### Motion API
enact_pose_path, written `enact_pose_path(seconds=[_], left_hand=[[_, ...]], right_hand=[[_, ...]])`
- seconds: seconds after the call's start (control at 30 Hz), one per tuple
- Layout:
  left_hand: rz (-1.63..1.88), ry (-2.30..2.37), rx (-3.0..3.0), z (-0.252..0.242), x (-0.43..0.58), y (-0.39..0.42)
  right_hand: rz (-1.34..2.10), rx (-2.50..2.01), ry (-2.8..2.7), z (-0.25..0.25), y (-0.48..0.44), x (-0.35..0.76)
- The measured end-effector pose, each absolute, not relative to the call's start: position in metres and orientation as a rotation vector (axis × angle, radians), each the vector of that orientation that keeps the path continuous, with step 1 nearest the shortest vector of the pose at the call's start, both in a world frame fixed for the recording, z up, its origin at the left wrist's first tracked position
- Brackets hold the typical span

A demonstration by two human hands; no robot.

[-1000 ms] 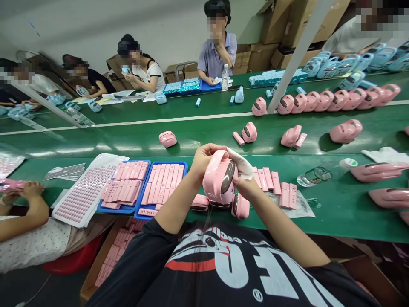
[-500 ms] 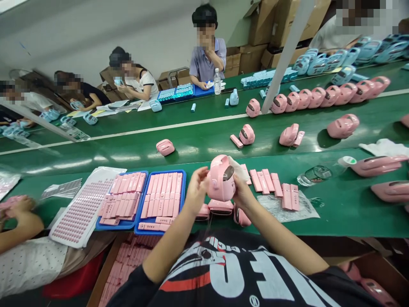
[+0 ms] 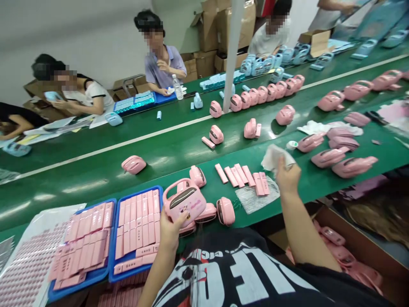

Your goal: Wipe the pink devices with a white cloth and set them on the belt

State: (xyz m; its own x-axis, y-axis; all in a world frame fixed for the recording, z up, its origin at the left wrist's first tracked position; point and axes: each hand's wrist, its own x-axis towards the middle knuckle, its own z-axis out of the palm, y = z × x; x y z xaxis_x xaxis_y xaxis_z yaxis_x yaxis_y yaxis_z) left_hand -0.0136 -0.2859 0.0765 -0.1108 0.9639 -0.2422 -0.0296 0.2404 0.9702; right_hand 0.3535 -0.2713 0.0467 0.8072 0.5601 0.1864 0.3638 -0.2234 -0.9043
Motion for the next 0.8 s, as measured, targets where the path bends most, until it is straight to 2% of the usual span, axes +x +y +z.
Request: enact_pose_path(seconds=[0.07,0.13,0.33,0.57,0.8], left_hand=[[1.107,1.421,0.923,0.068,-0.024,-0.291],[1.096,1.459,0.899,0.064,-0.031,-0.293],[1.108,1.558,0.944,0.072,-0.044,-0.289],[1.216,1.537,0.910,0.078,-0.047,-0.289],[1.295,1.356,0.805,0.080,-0.038,-0.295]], right_hand=[[-0.070,-1.958,-0.643,0.057,-0.272,0.404],[-0.193,-2.052,-0.717,0.061,-0.263,0.442],[-0.168,-2.228,-1.017,0.024,-0.227,0.473],[-0.220,-2.175,-1.185,0.000,-0.227,0.468],[-0.403,-2.118,-0.815,0.020,-0.234,0.474]])
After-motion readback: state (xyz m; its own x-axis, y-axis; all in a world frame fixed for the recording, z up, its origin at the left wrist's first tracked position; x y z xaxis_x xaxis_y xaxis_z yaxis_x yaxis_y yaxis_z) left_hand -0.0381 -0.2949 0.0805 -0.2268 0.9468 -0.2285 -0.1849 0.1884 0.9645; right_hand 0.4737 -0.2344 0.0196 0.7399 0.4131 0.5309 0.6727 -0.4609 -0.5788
